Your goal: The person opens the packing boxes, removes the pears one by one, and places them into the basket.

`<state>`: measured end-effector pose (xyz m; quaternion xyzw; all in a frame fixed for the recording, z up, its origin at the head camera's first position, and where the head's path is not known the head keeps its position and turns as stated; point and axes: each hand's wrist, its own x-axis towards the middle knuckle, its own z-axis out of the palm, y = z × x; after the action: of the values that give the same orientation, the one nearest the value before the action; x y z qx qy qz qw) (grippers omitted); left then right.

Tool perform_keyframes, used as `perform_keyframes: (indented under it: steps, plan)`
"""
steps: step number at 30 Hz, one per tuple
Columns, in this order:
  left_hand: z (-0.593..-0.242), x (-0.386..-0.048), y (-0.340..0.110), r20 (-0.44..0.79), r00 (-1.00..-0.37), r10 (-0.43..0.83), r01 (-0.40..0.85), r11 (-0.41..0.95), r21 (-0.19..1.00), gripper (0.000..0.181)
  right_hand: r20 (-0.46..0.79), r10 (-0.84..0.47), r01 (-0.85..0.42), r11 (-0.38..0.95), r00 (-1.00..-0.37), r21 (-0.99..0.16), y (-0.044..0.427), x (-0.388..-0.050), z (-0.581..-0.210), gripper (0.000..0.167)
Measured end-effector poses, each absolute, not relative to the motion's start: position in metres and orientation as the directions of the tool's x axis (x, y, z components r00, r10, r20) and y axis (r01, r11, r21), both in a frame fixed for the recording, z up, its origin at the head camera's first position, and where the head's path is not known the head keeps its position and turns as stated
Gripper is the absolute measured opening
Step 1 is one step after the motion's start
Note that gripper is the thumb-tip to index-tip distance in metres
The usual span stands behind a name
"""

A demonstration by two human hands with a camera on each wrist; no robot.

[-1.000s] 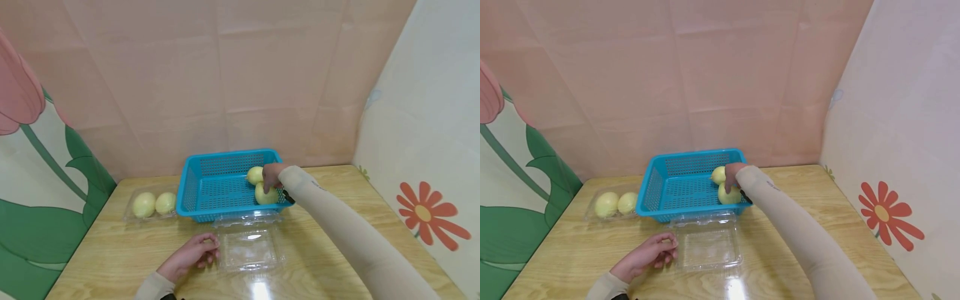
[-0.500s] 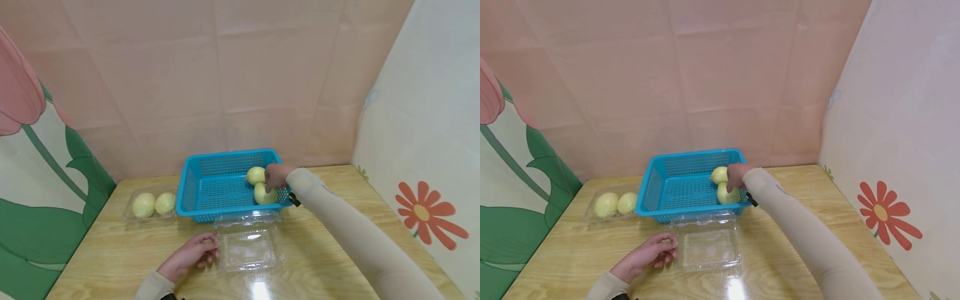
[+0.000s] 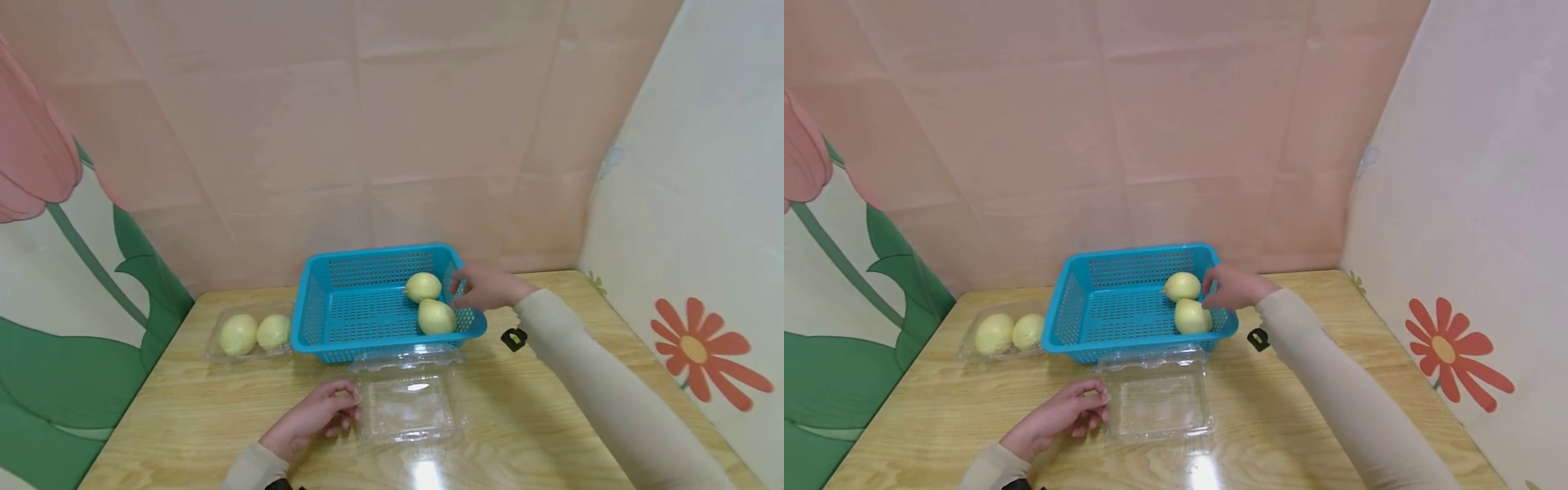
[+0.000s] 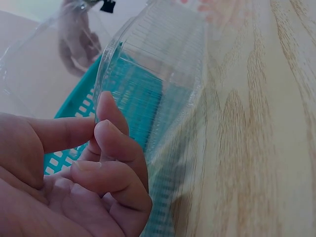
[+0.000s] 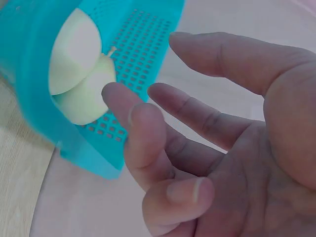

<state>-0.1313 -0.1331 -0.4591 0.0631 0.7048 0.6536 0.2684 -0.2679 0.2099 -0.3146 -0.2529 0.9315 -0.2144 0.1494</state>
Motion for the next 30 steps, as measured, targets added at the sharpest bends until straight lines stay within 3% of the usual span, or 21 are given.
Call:
perform_keyframes:
  steps: [5,10,17,23,30]
  plan:
    - [-0.461,-0.132,-0.132,-0.294,-0.846,0.445,-0.261,0.135,0.956,0.021,-0.107,-0.561,-0.433,0.735,-0.821,-0.522,0.229,-0.245,-0.309,0.017]
    - [-0.461,-0.132,-0.133,-0.294,-0.845,0.447,-0.263,0.131,0.956,0.021,-0.189,-0.542,-0.391,0.768,-0.819,-0.506,0.242,-0.219,-0.311,0.014]
    - [-0.459,-0.132,-0.136,-0.299,-0.842,0.449,-0.268,0.132,0.954,0.020,-0.291,-0.545,-0.295,0.745,-0.786,-0.598,0.246,-0.187,-0.342,0.022]
    - [-0.461,-0.132,-0.136,-0.287,-0.843,0.455,-0.259,0.124,0.958,0.020,-0.305,-0.558,-0.196,0.666,-0.772,-0.720,0.233,-0.175,-0.377,0.004]
    - [-0.463,-0.132,-0.134,-0.282,-0.847,0.451,-0.255,0.121,0.959,0.021,-0.279,-0.513,-0.110,0.603,-0.812,-0.790,0.218,-0.172,-0.406,0.031]
